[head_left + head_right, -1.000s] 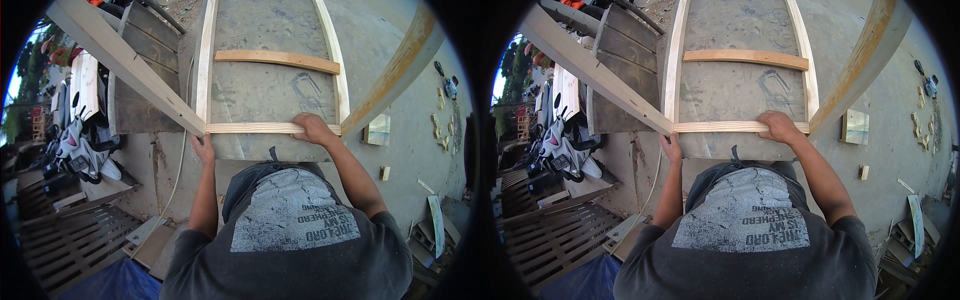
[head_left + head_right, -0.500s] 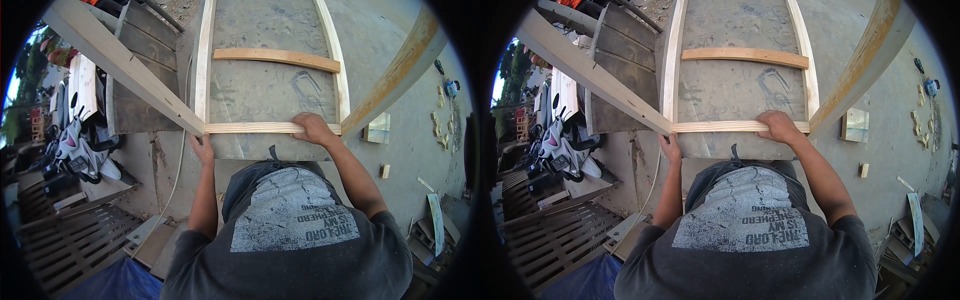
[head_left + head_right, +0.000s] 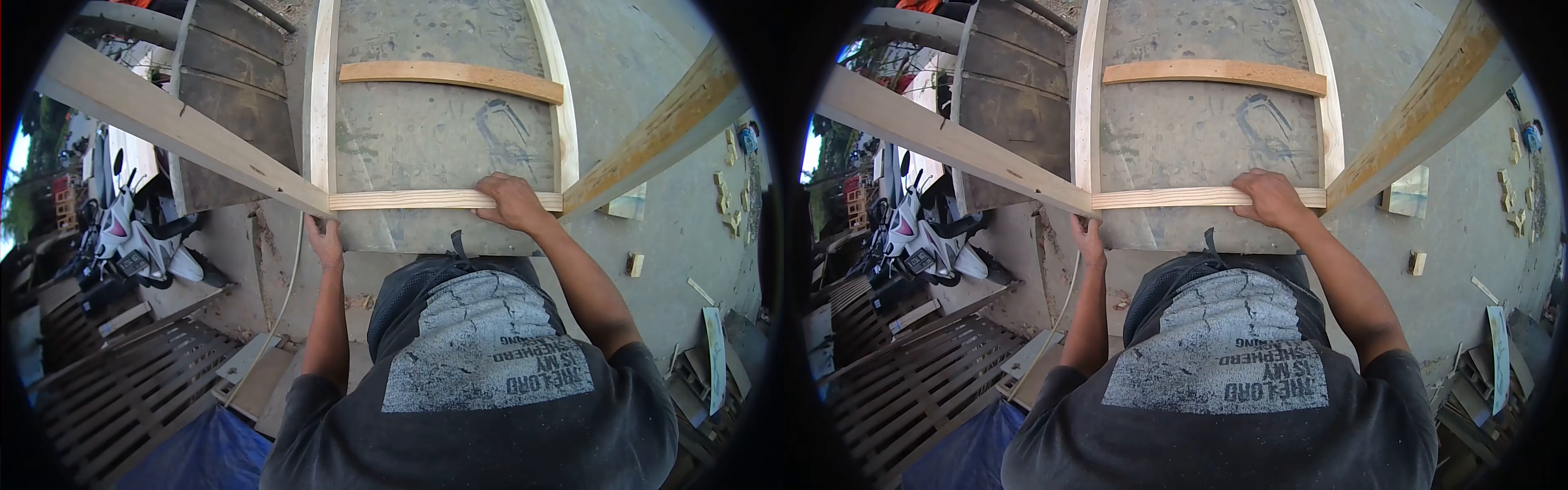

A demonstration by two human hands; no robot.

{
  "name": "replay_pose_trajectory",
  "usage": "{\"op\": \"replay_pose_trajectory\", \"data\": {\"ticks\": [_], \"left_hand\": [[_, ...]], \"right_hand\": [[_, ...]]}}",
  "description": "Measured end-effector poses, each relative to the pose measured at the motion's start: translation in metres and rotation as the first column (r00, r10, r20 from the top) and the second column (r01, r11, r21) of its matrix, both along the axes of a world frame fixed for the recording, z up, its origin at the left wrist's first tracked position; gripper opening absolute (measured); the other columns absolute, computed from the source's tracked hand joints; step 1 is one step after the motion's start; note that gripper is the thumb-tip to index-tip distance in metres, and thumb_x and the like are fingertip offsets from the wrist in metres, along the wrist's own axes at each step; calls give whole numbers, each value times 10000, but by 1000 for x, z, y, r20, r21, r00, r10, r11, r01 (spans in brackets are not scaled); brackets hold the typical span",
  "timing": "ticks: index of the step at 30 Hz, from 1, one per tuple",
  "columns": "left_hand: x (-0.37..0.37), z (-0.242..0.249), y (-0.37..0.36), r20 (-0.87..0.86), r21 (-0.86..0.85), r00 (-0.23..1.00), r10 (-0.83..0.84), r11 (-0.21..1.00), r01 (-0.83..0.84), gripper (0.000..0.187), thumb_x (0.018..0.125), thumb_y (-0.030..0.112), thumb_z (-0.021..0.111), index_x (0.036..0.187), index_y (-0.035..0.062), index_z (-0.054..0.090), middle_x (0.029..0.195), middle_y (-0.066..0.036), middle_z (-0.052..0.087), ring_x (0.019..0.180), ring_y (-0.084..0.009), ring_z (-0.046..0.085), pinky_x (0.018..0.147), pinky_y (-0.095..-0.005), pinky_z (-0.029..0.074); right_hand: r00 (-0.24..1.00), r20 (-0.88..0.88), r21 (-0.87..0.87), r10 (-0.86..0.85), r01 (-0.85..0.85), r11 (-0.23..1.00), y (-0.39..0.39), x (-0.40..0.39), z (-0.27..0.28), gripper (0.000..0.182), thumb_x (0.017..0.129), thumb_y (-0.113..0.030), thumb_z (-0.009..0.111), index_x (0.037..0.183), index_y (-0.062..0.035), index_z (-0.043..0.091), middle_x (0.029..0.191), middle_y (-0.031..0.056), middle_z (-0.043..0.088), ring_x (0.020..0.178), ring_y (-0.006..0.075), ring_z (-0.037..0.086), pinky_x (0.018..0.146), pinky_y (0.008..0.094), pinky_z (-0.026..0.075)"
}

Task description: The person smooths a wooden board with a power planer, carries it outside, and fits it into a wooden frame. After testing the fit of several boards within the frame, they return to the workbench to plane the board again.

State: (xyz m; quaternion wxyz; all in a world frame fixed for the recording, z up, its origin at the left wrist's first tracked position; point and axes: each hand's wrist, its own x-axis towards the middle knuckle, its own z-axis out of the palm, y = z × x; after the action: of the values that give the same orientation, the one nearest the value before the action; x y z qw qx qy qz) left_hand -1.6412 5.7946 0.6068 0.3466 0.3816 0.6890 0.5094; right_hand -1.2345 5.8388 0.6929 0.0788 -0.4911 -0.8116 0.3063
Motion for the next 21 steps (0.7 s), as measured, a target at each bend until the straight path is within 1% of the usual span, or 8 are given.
{"op": "replay_pose_trajectory", "data": {"ticks": [3, 5, 9, 11, 14, 17, 18, 21], "left_hand": [[-1, 0, 0, -83, 0, 996, 17, 1000, -17, 472, 859, 44, 587, 1315, -10, 474, 1206, -84, 545, 1070, -170, 530, 924, -284, 433], [-3, 0, -1, -100, -83, 995, -17, 997, 9, 451, 876, 58, 590, 1306, -5, 471, 1195, -82, 543, 1089, -176, 525, 949, -299, 426], [5, 13, 3, -140, -128, 990, -23, 992, 4, 439, 884, 73, 600, 1297, 2, 470, 1200, -83, 537, 1105, -185, 517, 981, -318, 408], [13, 19, 6, 23, -72, 999, 46, 996, -45, 498, 817, 87, 640, 1271, -22, 466, 1215, -134, 540, 1142, -238, 492, 1026, -348, 357], [12, 14, 5, -97, -105, 994, 42, 993, -52, 555, 820, 73, 633, 1330, -22, 435, 1280, -153, 521, 1194, -261, 477, 1059, -359, 338], [13, 15, 6, -95, -137, 994, 54, 988, -67, 613, 817, 57, 628, 1382, -20, 401, 1340, -166, 490, 1238, -273, 457, 1083, -364, 320], [14, 16, 6, -141, -136, 989, 37, 989, -57, 541, 874, 70, 622, 1366, 33, 399, 1309, -104, 487, 1185, -204, 469, 1045, -349, 361], [17, 20, 8, -116, -140, 993, 27, 989, -44, 553, 879, 72, 607, 1385, 27, 390, 1332, -118, 486, 1212, -225, 468, 1062, -361, 347]], "right_hand": [[1000, -29, 2, 4, -4, 1000, 1, 1, -2, 384, 772, -299, 738, 1047, -44, 657, 1017, 113, 668, 1028, 306, 605, 889, 428, 488], [999, -47, 6, 3, -2, 1000, 2, 1, -3, 377, 769, -296, 740, 1037, -44, 656, 1005, 110, 665, 1022, 301, 602, 884, 427, 487], [997, -80, -11, -1, 0, 1000, 4, 2, 0, 358, 760, -276, 737, 1020, -45, 652, 981, 102, 656, 1004, 295, 596, 874, 421, 484], [996, -89, -12, -5, 4, 1000, 4, 2, 0, 355, 759, -270, 736, 1020, -45, 651, 983, 98, 653, 1004, 293, 594, 872, 421, 483], [995, -98, -1, -10, 10, 1000, 2, 2, -2, 350, 757, -265, 729, 1019, -47, 646, 979, 91, 646, 1005, 283, 591, 873, 417, 479], [996, -86, -9, -10, 10, 1000, 3, 3, -6, 353, 756, -270, 725, 1019, -51, 640, 982, 87, 641, 1012, 274, 589, 873, 416, 476], [995, -101, -10, -10, 9, 1000, 2, 3, -7, 357, 755, -273, 724, 1023, -52, 639, 978, 86, 640, 1009, 272, 589, 872, 414, 475], [994, -106, -28, -10, 7, 1000, 6, 4, -6, 374, 750, -273, 728, 1036, -50, 637, 981, 86, 641, 1011, 268, 589, 874, 412, 474]]}}
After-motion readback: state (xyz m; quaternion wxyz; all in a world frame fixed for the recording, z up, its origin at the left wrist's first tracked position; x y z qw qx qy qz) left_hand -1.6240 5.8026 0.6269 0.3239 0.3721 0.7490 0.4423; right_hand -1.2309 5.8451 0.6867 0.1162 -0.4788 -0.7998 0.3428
